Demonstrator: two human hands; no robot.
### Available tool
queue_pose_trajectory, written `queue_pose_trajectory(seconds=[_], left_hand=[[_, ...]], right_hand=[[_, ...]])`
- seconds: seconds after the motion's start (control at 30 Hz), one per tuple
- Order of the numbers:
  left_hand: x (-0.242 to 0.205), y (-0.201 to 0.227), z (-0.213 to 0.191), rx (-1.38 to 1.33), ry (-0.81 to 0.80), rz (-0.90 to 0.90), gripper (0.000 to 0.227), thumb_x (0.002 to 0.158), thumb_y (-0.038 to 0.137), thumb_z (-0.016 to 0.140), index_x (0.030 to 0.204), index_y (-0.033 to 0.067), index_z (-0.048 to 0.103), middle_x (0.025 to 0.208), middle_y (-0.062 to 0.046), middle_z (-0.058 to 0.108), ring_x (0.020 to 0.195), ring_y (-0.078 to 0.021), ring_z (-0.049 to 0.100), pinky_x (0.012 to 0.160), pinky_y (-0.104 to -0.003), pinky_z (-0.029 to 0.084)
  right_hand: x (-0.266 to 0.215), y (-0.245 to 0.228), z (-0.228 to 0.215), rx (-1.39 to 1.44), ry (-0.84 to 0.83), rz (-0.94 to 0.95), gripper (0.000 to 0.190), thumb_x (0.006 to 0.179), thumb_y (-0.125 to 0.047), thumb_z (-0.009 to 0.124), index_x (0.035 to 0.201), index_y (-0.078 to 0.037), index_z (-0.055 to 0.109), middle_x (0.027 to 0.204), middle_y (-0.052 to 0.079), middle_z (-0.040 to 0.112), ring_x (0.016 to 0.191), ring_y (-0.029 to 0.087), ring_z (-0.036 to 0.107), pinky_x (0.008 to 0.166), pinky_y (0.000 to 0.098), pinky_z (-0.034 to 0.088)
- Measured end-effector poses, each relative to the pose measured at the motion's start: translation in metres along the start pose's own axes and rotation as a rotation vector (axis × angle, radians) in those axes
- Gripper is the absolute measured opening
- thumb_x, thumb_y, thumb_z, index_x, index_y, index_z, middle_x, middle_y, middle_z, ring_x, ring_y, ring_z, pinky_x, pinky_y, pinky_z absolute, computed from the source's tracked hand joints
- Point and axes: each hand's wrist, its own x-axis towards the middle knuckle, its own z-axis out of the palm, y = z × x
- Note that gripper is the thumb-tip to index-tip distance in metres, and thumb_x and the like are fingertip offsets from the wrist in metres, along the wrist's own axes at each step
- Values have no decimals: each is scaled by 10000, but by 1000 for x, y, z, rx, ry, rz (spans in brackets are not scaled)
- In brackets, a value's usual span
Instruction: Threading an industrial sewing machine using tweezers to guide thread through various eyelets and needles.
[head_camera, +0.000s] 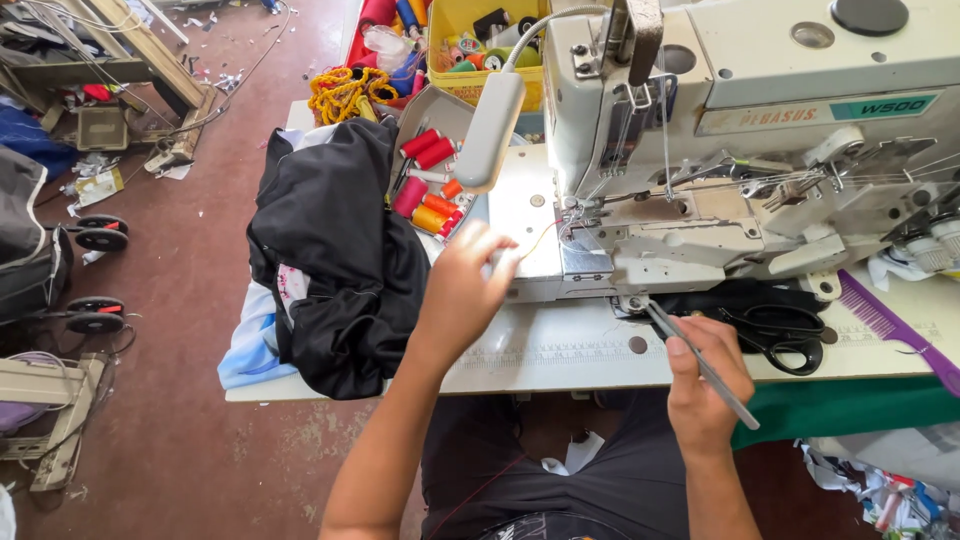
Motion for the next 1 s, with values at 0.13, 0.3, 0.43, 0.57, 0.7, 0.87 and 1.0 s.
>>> queue_pose_trajectory(seconds=[0.13,0.3,0.43,0.57,0.7,0.87,1.0], left_hand=[[50,-38,51,150,-72,-7,141,899,233,654,924,98,689,945,-78,628,906,-299,623,762,-420,485],[64,-56,80,285,-40,90,115,841,253,690,897,155,710,896,-51,629,918,-301,622,786,-453,487],[71,-55,89,397,-35,85,109,880,172,628,797,104,645,820,-73,603,830,-333,619,741,-483,491],[71,-48,81,381,-75,68,141,931,134,528,825,86,608,844,-107,617,841,-375,599,790,-480,432],[78,-78,57,125,-33,-44,263,1008,212,376,923,90,593,974,-174,606,849,-384,636,793,-511,471],[92,-56,-1,-990,435,-769,179,1056,115,418,1078,-7,547,1219,-226,606,1174,-338,645,1027,-505,616],[80,-78,-5,-1346,312,-507,140,1060,149,456,921,158,466,688,-13,404,509,-97,269,448,-231,217]], right_hand=[[-9,-7,-7,-27,-72,-3,217,1012,-74,606,1065,113,702,1058,219,689,1013,316,657,900,380,557],[-31,1,-22,-53,-118,110,220,990,-93,620,1079,85,715,1071,195,696,992,282,684,890,347,565],[-42,3,-27,-59,-148,176,217,980,-104,629,1077,63,729,1053,169,707,985,254,687,887,329,563],[-51,4,-30,-46,-182,228,221,965,-125,640,1079,30,747,1052,145,715,991,232,703,889,308,573],[-55,2,-34,-41,-207,237,234,969,-139,621,1074,29,746,1040,140,724,986,229,708,894,309,577],[-59,3,-44,21,-183,342,238,967,-134,615,1056,33,760,1043,152,748,1003,240,718,910,318,575],[-61,4,-52,74,-162,394,233,977,-125,609,1027,50,755,1011,149,744,967,234,713,872,300,568]])
